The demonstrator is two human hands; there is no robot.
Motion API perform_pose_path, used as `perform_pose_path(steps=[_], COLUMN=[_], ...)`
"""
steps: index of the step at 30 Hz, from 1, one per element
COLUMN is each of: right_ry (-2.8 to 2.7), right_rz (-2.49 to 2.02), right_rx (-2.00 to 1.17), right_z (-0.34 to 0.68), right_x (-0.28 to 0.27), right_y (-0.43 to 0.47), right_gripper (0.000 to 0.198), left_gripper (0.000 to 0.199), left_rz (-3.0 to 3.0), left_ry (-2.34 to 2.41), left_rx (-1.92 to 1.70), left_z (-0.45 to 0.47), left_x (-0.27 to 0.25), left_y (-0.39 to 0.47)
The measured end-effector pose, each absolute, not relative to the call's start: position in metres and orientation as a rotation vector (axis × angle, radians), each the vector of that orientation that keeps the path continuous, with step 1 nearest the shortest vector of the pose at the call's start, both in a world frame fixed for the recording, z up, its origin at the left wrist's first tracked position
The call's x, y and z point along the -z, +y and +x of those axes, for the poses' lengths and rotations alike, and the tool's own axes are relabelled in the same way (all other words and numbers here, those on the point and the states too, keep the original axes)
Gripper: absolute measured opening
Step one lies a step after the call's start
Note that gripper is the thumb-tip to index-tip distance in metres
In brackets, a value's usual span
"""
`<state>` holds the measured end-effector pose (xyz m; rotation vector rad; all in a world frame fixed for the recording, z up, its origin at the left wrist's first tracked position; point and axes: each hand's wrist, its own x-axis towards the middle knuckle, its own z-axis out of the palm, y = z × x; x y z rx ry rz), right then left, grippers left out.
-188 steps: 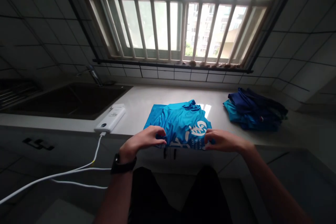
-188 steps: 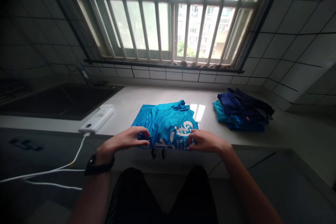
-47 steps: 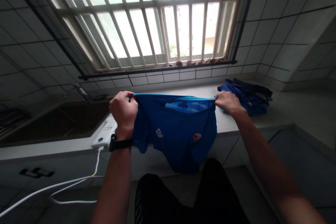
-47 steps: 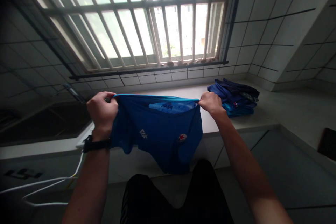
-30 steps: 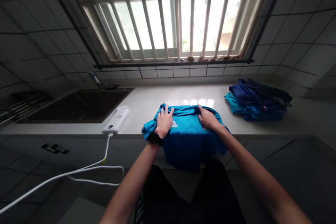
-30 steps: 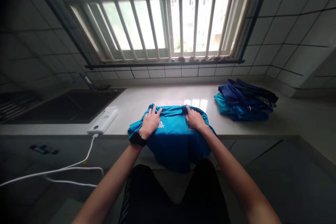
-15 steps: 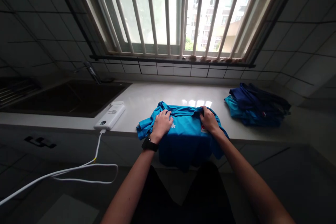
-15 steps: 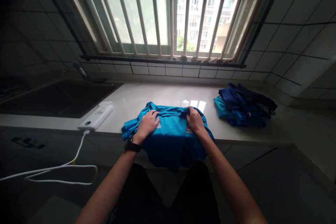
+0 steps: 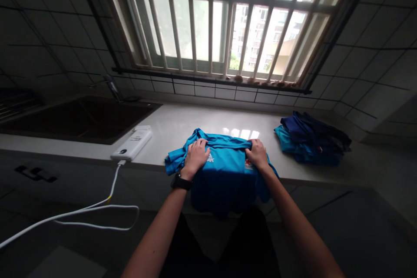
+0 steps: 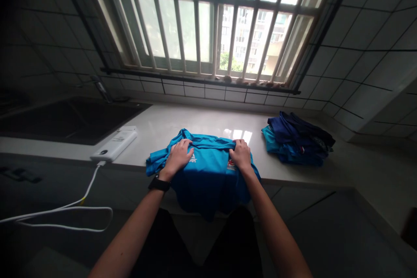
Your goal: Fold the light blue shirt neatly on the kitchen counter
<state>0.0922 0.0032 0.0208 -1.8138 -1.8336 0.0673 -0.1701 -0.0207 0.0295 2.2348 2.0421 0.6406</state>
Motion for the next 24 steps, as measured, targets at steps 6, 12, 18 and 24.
perform_pose_path(steps=[6, 12, 18, 24], right_ry=[-1.903, -1.933, -1.937, -1.969], right_rz=[-1.827, -1.786, -1.78, -1.805], right_rx=[-0.027, -0.014, 0.015, 0.027], right_z=[0.093, 0.094, 0.094, 0.092], right_x=[-0.02, -0.018, -0.017, -0.018], right_y=[0.003, 0.004, 0.004, 0.003], right_gripper=[0.039, 0.034, 0.033, 0.031], left_gripper=[0.043, 0.039, 0.033, 0.014], left_rz=[2.048, 2.054, 2.528, 2.345], left_ry=[2.279, 2.452, 1.811, 1.875], left_rx=[-0.496, -0.416, -0.373, -0.388], left_z=[-0.195, -0.229, -0.19, -0.175], left_x=[-0.042, -0.074, -0.079, -0.075], left_y=[-0.007, 0.01, 0.009, 0.033])
